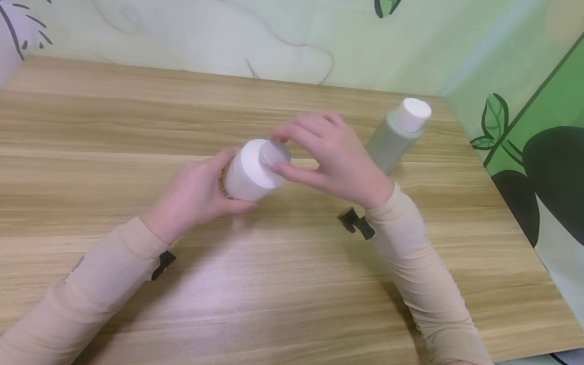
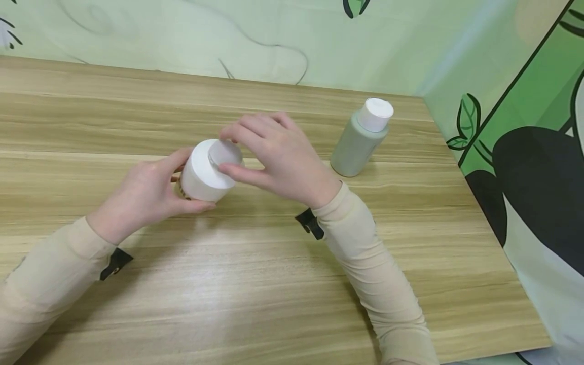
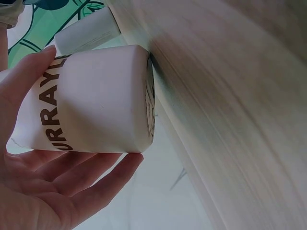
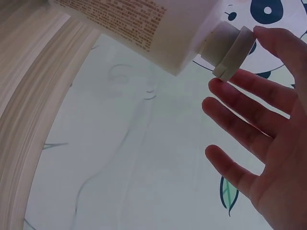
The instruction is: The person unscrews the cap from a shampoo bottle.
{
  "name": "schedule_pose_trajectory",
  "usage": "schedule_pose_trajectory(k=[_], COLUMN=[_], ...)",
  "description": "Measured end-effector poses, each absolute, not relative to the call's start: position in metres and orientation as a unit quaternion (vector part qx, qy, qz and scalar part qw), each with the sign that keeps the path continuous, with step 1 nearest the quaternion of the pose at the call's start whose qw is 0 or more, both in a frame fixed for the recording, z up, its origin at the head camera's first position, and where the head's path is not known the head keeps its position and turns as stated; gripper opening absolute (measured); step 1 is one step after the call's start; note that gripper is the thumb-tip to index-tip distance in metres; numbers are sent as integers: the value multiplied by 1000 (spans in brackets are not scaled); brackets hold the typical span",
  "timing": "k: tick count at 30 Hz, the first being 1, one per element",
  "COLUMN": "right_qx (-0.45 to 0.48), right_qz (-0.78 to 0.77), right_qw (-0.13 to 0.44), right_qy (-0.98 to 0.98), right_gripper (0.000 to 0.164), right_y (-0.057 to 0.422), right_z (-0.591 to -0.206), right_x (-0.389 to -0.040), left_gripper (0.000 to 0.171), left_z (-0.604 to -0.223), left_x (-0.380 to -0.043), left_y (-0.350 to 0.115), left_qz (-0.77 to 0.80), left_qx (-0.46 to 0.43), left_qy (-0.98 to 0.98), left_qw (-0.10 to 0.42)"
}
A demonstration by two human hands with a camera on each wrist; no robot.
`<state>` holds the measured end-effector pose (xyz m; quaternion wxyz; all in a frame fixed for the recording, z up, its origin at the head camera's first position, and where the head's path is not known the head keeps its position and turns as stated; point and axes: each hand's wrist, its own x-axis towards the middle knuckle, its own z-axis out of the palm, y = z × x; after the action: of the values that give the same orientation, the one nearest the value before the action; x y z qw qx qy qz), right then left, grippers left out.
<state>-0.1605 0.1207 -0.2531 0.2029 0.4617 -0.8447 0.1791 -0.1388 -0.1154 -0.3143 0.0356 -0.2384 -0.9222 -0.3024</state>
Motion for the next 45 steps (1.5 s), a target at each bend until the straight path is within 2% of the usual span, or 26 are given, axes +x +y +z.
schedule_pose_trajectory(k=[12,22,35,45], right_qx=[492,460,479,488], right_qz=[188,169,185,191], right_qw=[175,195,186,166], right_qy=[-832,-849,-838,-835], right_gripper=[38,44,34,42], right_y=[121,121,123,126], right_z=[-250,-251,-253,-250], right_x=[-160,-161,-161,-159], left_gripper=[75,75,76,75], left_z=[-314,-313,-314,-314], left_x=[-139,-139,-139,-138], left_y=[-117,-117,-114,-115], left_qz=[-309,-303,-310,-313], left_qx=[-238,-239,-240,-241], left_qy=[-920,-922,-920,-918], left_qw=[42,41,28,33])
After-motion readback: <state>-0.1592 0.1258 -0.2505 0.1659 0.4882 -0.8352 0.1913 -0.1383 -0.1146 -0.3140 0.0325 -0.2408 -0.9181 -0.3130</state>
